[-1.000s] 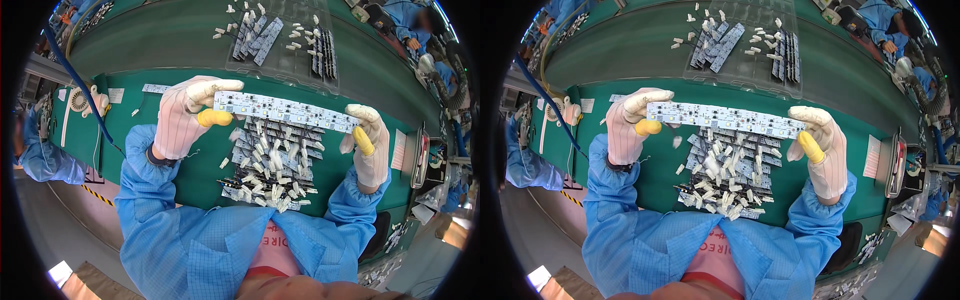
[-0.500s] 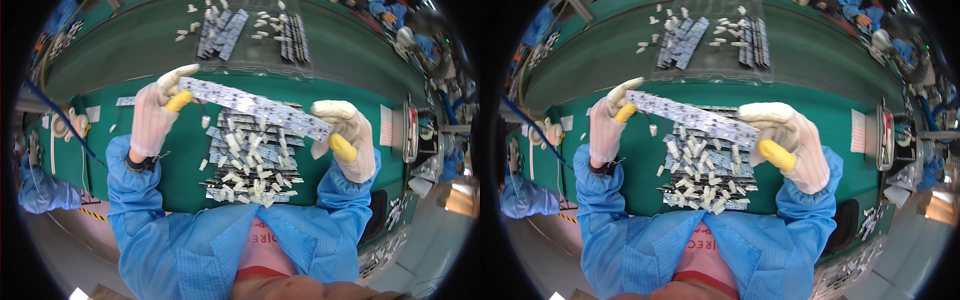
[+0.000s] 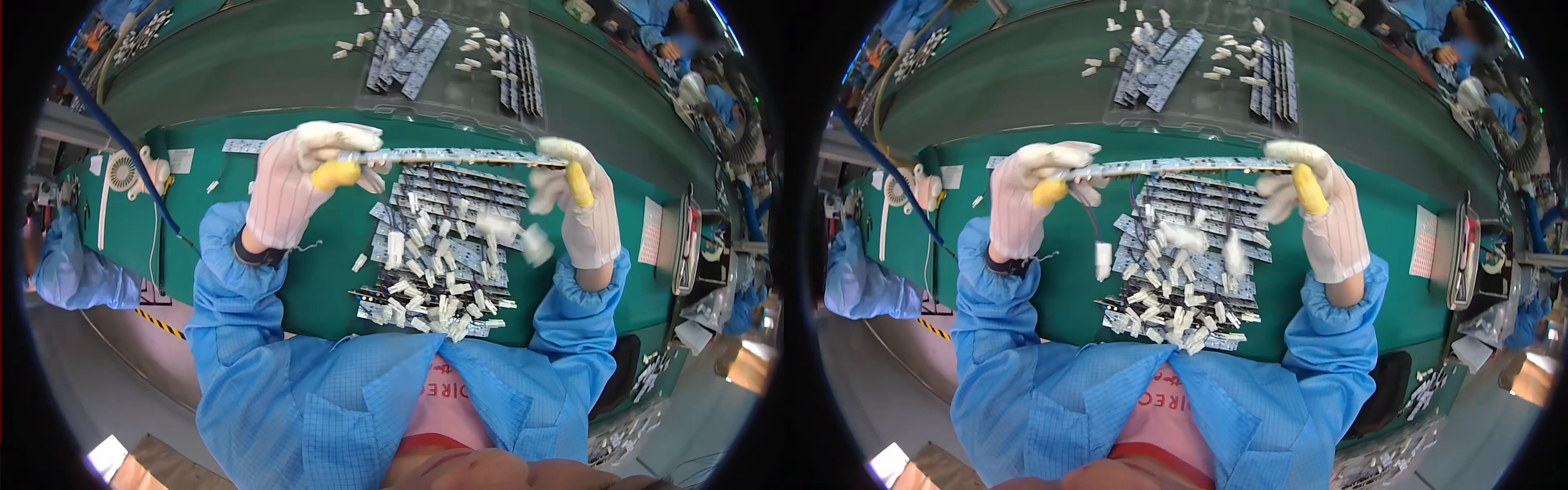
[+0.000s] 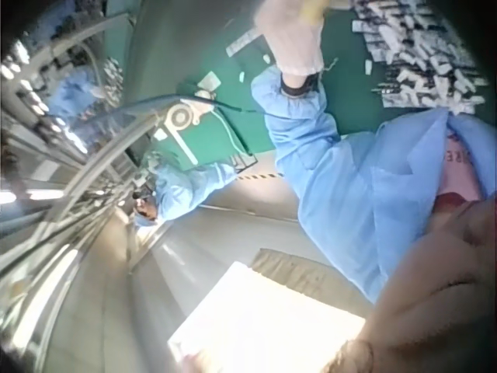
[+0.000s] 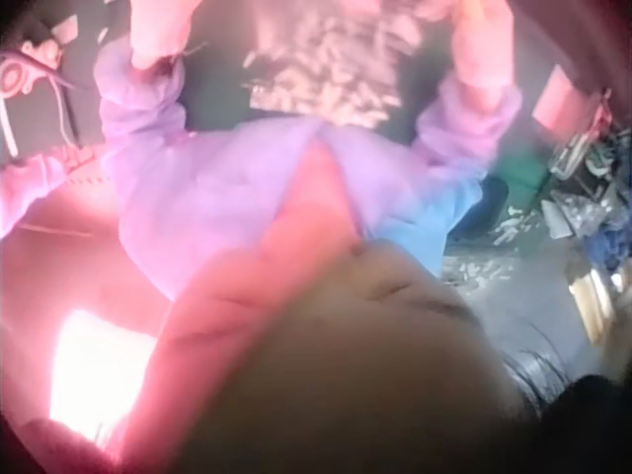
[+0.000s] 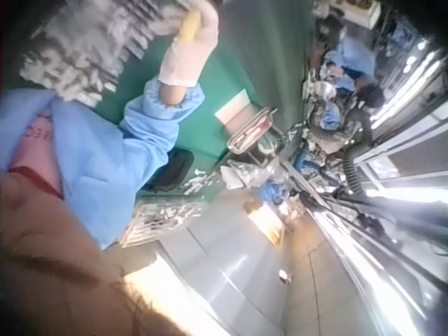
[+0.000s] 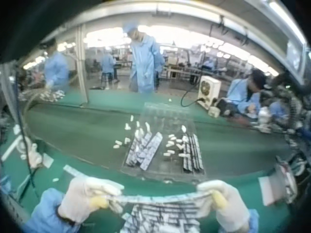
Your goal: Manually inspecting and organizing electronic circuit boards at a production station.
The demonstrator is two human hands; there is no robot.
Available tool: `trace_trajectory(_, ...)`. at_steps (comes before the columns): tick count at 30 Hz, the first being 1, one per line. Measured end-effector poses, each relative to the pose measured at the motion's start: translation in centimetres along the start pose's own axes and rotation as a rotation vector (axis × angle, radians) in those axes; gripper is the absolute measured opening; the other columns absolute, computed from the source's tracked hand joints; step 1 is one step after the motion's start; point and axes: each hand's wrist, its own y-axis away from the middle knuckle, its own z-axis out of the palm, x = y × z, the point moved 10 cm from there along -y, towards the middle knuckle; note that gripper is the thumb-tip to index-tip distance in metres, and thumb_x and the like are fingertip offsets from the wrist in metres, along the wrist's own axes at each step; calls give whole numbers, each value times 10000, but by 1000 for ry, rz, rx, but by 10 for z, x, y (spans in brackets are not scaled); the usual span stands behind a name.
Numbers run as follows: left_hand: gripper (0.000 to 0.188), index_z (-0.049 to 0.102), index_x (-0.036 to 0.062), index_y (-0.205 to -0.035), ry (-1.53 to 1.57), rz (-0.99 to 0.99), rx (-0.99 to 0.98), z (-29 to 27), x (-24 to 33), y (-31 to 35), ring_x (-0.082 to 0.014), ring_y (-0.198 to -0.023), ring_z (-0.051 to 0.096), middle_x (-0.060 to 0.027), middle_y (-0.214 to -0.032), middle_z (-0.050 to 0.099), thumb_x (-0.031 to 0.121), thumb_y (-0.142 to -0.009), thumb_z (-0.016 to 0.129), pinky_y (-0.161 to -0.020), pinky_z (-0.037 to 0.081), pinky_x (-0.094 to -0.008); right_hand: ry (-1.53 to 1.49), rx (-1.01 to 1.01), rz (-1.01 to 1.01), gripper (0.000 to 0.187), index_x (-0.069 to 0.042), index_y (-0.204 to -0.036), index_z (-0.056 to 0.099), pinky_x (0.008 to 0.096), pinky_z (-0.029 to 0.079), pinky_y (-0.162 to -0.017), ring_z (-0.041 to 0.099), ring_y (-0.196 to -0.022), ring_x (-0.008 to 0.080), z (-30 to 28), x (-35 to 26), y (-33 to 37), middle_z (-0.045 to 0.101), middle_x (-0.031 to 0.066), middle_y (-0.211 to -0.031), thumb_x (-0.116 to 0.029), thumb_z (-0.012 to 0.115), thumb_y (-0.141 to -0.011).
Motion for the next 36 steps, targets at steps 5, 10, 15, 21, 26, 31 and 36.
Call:
trace_trajectory(5,158,646,55,-986,-299,-10,6,-9,-10,-1,-183,-723,680,-85,-833,711,81,-831,645,-671,512,-274,158,-41,119,653,-15,-951,541,199,406,-449,547,-465,111,-5,3,6,575,27,-636,-657,520,-836)
trace_trajectory(10,237,675,49,-1033,-321,6,-35,-4,-2,-12,-128,-740,671,-80,-788,712,-3,-810,614,-666,509,-248,-4,-43,13,507,11,-967,559,226,428,-457,554,-494,133,5,-16,14,563,54,-637,-481,617,-864)
trace_trajectory(15,311,657,64,-1123,-307,109,-108,-3,5,-12,-122,-830,642,-70,-736,693,59,-823,574,-845,447,-286,-117,-84,100,522,26,-969,556,230,430,-446,553,-480,138,7,-7,8,578,69,-622,-476,635,-850)
trace_trajectory(21,265,638,45,-1033,-589,97,-33,-16,-6,-4,-213,-751,632,-106,-680,676,196,-896,469,-750,446,-332,-335,-126,254,487,14,-858,539,235,409,-382,500,-387,137,12,16,10,541,68,-534,-465,504,-937)
trace_trajectory(26,126,583,77,-911,-485,213,-146,-2,9,-7,-259,-920,651,-73,-595,655,140,-866,484,-718,464,-354,-309,-111,207,520,17,-864,519,234,412,-348,483,-376,131,11,14,9,529,65,-541,-500,545,-902)
trace_trajectory(31,122,618,119,-921,-550,182,-165,-10,-7,0,-274,-870,627,-108,-940,700,131,-861,512,-764,437,-345,-232,-75,199,502,18,-857,516,233,416,-338,486,-378,131,6,18,9,533,69,-556,-480,520,-922)
trace_trajectory(36,102,625,122,-903,-634,232,-99,-12,5,4,-259,-858,617,-112,-1115,656,117,-839,547,-790,425,-340,-264,-99,199,490,12,-848,511,231,422,-336,491,-380,130,12,16,8,533,71,-564,-472,505,-931)
